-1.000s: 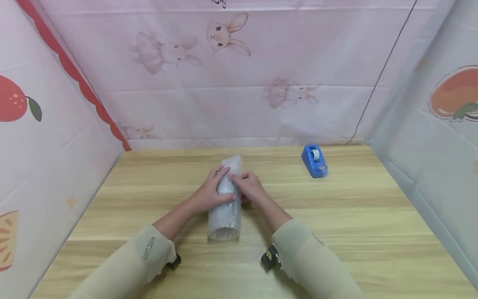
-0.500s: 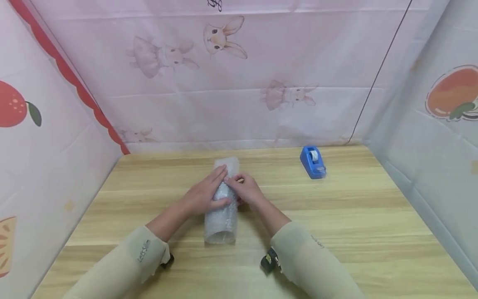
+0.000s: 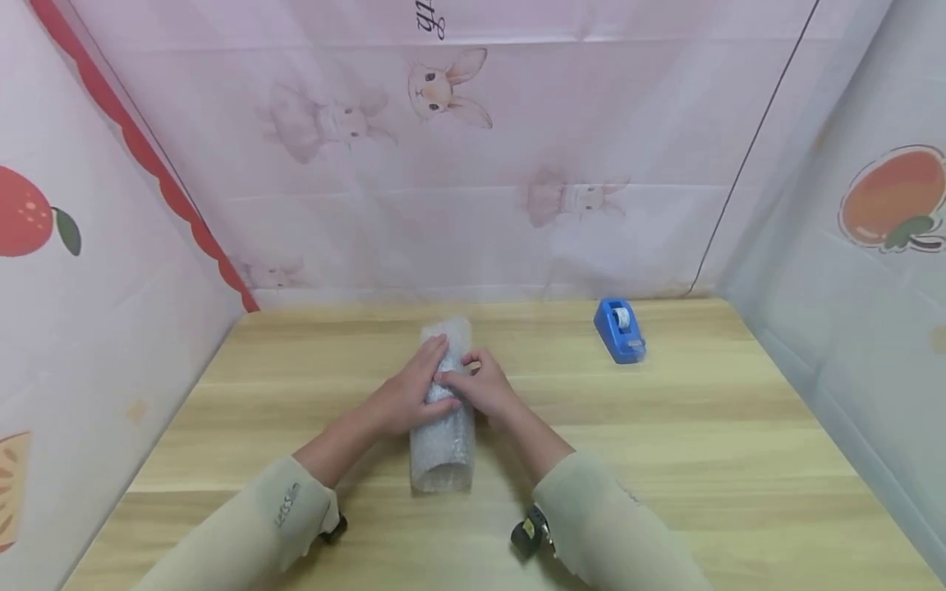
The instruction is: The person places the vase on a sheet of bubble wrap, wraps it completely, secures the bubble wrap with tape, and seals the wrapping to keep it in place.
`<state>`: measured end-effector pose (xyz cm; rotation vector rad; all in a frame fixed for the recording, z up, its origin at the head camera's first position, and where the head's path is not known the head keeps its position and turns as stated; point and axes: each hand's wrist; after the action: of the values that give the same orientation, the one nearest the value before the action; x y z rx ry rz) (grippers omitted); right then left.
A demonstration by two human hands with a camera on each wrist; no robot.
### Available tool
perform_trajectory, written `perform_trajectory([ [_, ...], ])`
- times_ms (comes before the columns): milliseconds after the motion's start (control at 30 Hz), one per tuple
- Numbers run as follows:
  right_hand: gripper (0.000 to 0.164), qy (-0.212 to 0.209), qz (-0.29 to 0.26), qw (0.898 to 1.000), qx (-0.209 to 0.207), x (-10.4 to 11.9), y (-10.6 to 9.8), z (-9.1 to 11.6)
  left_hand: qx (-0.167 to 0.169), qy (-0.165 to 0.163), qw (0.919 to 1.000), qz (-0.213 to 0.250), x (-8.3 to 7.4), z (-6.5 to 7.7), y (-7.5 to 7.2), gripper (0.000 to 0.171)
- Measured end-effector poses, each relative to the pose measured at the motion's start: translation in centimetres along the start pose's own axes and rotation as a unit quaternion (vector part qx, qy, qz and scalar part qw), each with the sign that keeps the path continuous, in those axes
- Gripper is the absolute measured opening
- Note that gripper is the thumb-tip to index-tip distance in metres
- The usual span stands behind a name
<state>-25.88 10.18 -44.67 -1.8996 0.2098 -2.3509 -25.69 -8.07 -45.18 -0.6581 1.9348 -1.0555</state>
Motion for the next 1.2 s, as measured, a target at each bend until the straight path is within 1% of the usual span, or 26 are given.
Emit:
perform_trajectory([
  [67, 0.052, -0.004, 0.002, 1.000, -0.004, -0.3, -0.2, 0.1, 0.006, 0.006, 0.9999, -0.013, -0.1, 0.0, 0.3, 0.099],
  [100, 0.051, -0.008, 0.001, 1.000, -0.005, -0.3, -0.4, 0.2, 0.002, 0.013, 0.9997, -0.018, -0.2, -0.1, 0.4, 0.099],
  [233, 0.051, -0.033, 0.003, 0.999, 0.000, 0.1, -1.2, 0.3, -0.026, 0.054, 0.9969, -0.050, -0.6, -1.0, 0.3, 0.094],
  [300, 0.050, -0.031, -0.002, 0.999, 0.007, 0.3, -1.7, 0.4, -0.036, 0.073, 0.9951, -0.055, -0.7, -1.6, 0.2, 0.091],
  [333, 0.049, -0.024, -0.010, 1.000, 0.012, 0.4, -1.9, 0.4, -0.033, 0.075, 0.9951, -0.057, -0.7, -1.8, 0.2, 0.090],
  [400, 0.048, -0.007, -0.027, 0.999, 0.026, 0.4, -2.4, 0.4, -0.020, 0.069, 0.9964, -0.046, -0.7, -2.1, 0.3, 0.089],
  [533, 0.048, 0.021, -0.047, 0.997, 0.053, 0.1, -3.2, 0.3, 0.000, 0.045, 0.9990, -0.009, -0.4, -2.2, 0.8, 0.091],
  [700, 0.050, 0.018, -0.017, 0.998, 0.061, -0.3, -4.2, 0.0, 0.003, 0.039, 0.9980, 0.049, -0.4, -2.8, 1.7, 0.088],
  [833, 0.050, 0.006, 0.007, 0.998, 0.068, -0.6, -4.6, -0.2, 0.006, 0.020, 0.9973, 0.070, -0.7, -3.2, 1.9, 0.086],
  [1000, 0.050, -0.015, 0.024, 0.998, 0.059, -1.1, -4.1, -0.5, 0.012, -0.013, 0.9969, 0.077, -0.6, -3.0, 1.7, 0.084],
  [1133, 0.052, -0.028, 0.039, 0.997, 0.055, -1.1, -3.0, -0.6, 0.004, -0.045, 0.9947, 0.093, -0.2, -2.0, 1.0, 0.083],
  [1200, 0.052, -0.032, 0.045, 0.997, 0.063, -0.9, -2.2, -0.7, -0.005, -0.066, 0.9924, 0.104, 0.1, -1.3, 0.5, 0.084],
])
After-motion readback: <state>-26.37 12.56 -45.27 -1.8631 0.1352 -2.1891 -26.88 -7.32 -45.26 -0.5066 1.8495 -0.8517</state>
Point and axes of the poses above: each hand's wrist, its own z-axis away from the middle knuckle, its own y-axis out of the palm, x = y × z, and after that the axes turned 14 degrees about -x, right-handed
